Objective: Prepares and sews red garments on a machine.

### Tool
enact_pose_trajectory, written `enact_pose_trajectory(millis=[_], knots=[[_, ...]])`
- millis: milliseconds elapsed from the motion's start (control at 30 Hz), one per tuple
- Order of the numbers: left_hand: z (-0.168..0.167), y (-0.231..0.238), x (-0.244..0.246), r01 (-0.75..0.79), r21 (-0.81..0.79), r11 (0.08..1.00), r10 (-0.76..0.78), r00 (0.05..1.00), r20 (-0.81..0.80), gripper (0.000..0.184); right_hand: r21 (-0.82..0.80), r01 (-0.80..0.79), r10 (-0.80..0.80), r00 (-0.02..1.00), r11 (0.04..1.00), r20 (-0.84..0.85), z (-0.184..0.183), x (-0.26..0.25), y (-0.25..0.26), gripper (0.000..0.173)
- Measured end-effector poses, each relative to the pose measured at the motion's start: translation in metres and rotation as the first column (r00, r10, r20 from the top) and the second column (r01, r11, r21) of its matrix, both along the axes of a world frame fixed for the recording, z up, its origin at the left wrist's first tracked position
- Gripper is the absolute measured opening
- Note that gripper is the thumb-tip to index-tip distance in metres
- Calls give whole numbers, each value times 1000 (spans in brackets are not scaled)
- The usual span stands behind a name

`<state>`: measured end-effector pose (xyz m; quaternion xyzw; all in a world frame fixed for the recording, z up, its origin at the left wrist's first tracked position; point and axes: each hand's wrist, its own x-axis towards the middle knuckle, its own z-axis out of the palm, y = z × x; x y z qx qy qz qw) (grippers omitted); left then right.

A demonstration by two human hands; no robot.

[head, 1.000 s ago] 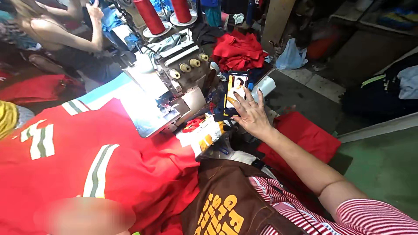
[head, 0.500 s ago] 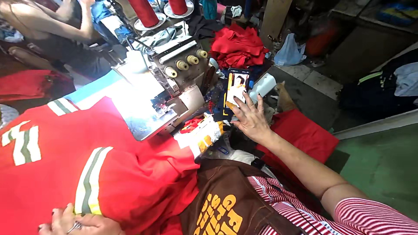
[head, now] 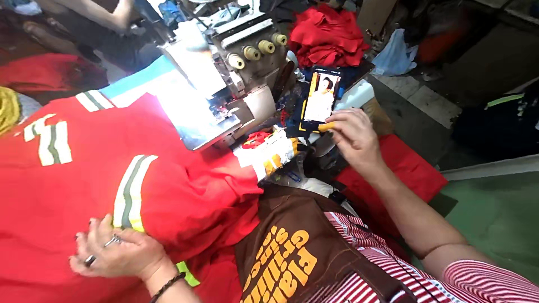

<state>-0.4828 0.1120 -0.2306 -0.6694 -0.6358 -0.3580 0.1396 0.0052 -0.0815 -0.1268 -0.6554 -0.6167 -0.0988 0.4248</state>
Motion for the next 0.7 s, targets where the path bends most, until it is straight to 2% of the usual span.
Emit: enact_pose_trajectory(millis=[133,233,400,500,600,633,700], knots=[[8,-6,7,14,-37,999,-14,1000,0,40,82,-77,92,975,994,-200,29,-7,-10,16],[13,-8,11,15,-53,998,-14,1000,16,41,159,-177,217,933,971,-286,44,-13,-15,18],[23,-12,14,25,-136,990,-21,999,28,43,334,-290,376,897,897,-233,73,-24,-21,15],[33,-13,9,84,-261,962,-71,996,61,46,448,-347,455,876,824,-159,92,-30,-23,15],[51,-17,-1,220,-388,895,-155,969,193,49,544,-409,554,823,733,-128,108,-40,-25,19],[60,-20,0,285,-374,883,-181,940,289,50,558,-436,600,787,706,-144,112,-45,-24,24],[77,-33,3,370,-240,898,-241,867,437,49,564,-510,714,665,649,-220,123,-58,-21,42]])
